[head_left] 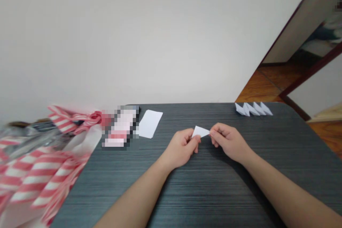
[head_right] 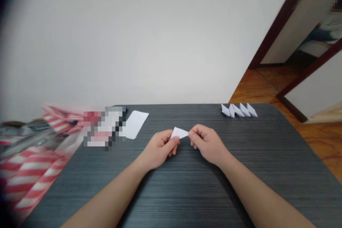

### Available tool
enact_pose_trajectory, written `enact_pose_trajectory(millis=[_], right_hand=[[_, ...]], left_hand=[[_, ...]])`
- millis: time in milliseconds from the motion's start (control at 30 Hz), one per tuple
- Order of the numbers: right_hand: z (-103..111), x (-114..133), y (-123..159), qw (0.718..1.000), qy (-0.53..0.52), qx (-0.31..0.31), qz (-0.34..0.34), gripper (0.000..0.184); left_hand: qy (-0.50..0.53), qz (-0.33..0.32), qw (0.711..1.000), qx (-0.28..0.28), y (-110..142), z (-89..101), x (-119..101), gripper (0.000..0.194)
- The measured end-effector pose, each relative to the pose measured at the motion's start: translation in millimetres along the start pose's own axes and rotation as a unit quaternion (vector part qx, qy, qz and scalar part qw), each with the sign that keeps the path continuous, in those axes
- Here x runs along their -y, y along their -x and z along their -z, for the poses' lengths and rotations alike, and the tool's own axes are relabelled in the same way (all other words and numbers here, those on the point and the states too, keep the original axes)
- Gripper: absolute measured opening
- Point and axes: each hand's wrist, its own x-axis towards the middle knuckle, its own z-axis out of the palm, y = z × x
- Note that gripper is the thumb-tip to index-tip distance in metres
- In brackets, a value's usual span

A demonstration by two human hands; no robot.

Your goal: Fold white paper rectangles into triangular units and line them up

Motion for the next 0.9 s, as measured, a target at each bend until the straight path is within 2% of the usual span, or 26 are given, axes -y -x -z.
enact_pose_trajectory(millis=[133, 300, 433, 567, 700, 900], right_hand=[[-2.7, 0.8, -0.3, 1.0, -0.021, 0.022, -0.007, 0.019], [-0.3, 3.2, 0.7, 0.999, 0.002, 0.036, 0.005, 0.02], [1.6, 3.8, 1.2, 0.997, 0.046, 0.065, 0.018, 0.017], [1.3, 3.3, 0.8, 0.992, 0.101, 0.04, 0.07, 0.019], [1.5, 2.5, 0.7, 0.984, 0.13, 0.022, 0.118, 0.017], [0.8, -0.7, 1.1, 0.996, 0.049, 0.017, 0.074, 0.012]], left_hand=[[-0.007, -0.004, 1.0, 0.001, 0.2, 0.5, 0.3, 0.025], [-0.002, -0.017, 1.0, 0.023, 1.4, -0.2, 1.1, 0.033], [0.08, -0.024, 0.996, 0.037, 0.7, 0.2, 2.3, 0.043], [0.12, -0.014, 0.992, 0.042, -0.8, 1.6, 3.1, 0.056], [0.06, -0.025, 0.995, 0.07, 0.0, 2.5, 0.0, 0.051], [0.037, -0.018, 0.996, 0.078, 1.7, -1.4, -0.6, 0.032]])
